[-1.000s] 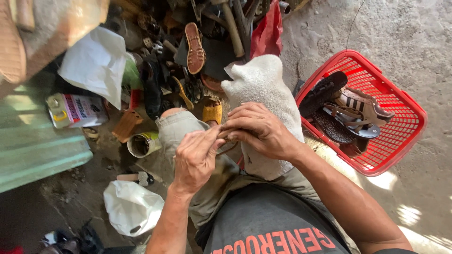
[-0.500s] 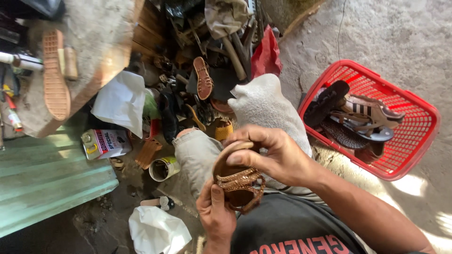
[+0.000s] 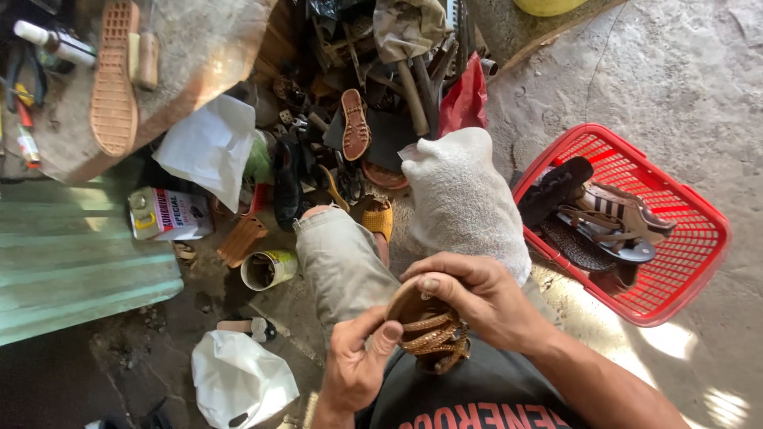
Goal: The person presses and taps a sandal sole with a rubber mallet to seat the sole onto the upper. They repeatedly tap along the edges and sole surface, rotate the sandal, and continue hammering to secure the bond.
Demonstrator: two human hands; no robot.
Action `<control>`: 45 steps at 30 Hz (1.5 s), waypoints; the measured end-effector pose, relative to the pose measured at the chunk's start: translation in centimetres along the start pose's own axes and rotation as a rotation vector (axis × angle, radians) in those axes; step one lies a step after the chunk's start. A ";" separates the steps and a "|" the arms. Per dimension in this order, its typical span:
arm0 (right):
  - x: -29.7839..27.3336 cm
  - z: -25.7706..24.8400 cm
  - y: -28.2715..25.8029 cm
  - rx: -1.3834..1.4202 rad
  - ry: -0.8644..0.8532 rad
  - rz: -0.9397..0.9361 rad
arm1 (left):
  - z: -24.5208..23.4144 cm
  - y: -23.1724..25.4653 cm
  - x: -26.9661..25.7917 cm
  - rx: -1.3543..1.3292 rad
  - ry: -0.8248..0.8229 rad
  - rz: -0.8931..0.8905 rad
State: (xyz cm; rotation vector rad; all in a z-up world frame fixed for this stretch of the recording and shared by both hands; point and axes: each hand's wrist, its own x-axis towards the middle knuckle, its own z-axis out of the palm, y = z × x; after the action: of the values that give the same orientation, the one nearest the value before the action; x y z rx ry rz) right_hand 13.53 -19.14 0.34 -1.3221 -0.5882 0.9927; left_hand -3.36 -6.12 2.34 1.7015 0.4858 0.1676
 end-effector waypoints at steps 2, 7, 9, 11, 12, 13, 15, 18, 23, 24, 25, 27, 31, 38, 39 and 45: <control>0.3 0.3 0.0 0.047 0.000 0.034 | -0.1 0.0 0.5 0.026 0.036 0.010; 0.9 0.3 -0.6 0.187 -0.130 0.054 | -0.6 -0.6 0.1 0.060 0.176 0.029; 0.5 0.5 0.6 0.220 -0.085 0.069 | -0.9 -0.1 -0.2 0.082 0.131 -0.008; 0.7 1.1 -0.3 0.207 -0.108 0.075 | -1.3 0.2 -0.1 0.098 0.123 -0.003; 0.8 1.4 -0.7 0.193 -0.133 0.078 | -1.5 0.4 -0.1 0.116 0.117 0.005; 0.8 1.5 -0.2 0.192 -0.138 0.082 | -1.5 -0.2 -0.3 0.114 0.122 0.000; 1.3 1.6 0.8 0.245 -0.173 0.158 | -1.7 -1.4 -0.5 0.280 0.259 0.117; 0.4 1.6 0.8 0.309 -0.289 0.137 | -1.5 -5.5 -1.6 0.275 0.537 0.002; 1.3 0.4 -0.8 -0.145 -0.389 0.015 | -1.4 -4.3 -1.7 0.027 0.474 -0.068; 1.5 0.0 -0.9 -0.365 -0.345 -0.049 | -1.5 -4.2 -1.8 -0.030 0.320 -0.001; 1.5 -0.5 -0.8 -0.366 -0.342 -0.045 | -1.7 -3.3 -1.4 -0.033 0.316 -0.003; 1.9 -1.5 -0.7 -0.708 -0.452 -0.316 | -2.2 -1.3 -0.7 0.100 0.203 0.199; 2.5 -1.3 -1.1 -0.932 -0.418 -0.463 | -1.1 -2.0 -0.5 0.247 0.294 0.306; 3.0 -1.0 1.7 -0.872 -0.230 -0.687 | -1.5 -2.8 0.9 0.250 0.204 0.356; 3.1 -1.0 2.2 -0.907 -0.198 -0.730 | -1.5 -2.9 1.1 0.385 0.198 0.388; 3.2 -1.0 2.5 -0.883 -0.257 -0.659 | -2.0 -3.2 1.3 0.369 0.158 0.373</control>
State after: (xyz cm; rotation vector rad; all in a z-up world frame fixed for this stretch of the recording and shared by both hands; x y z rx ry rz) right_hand 15.33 -17.08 -2.81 -1.5753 -1.6647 0.3294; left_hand -3.62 -3.37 -0.56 2.1433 0.3231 0.5112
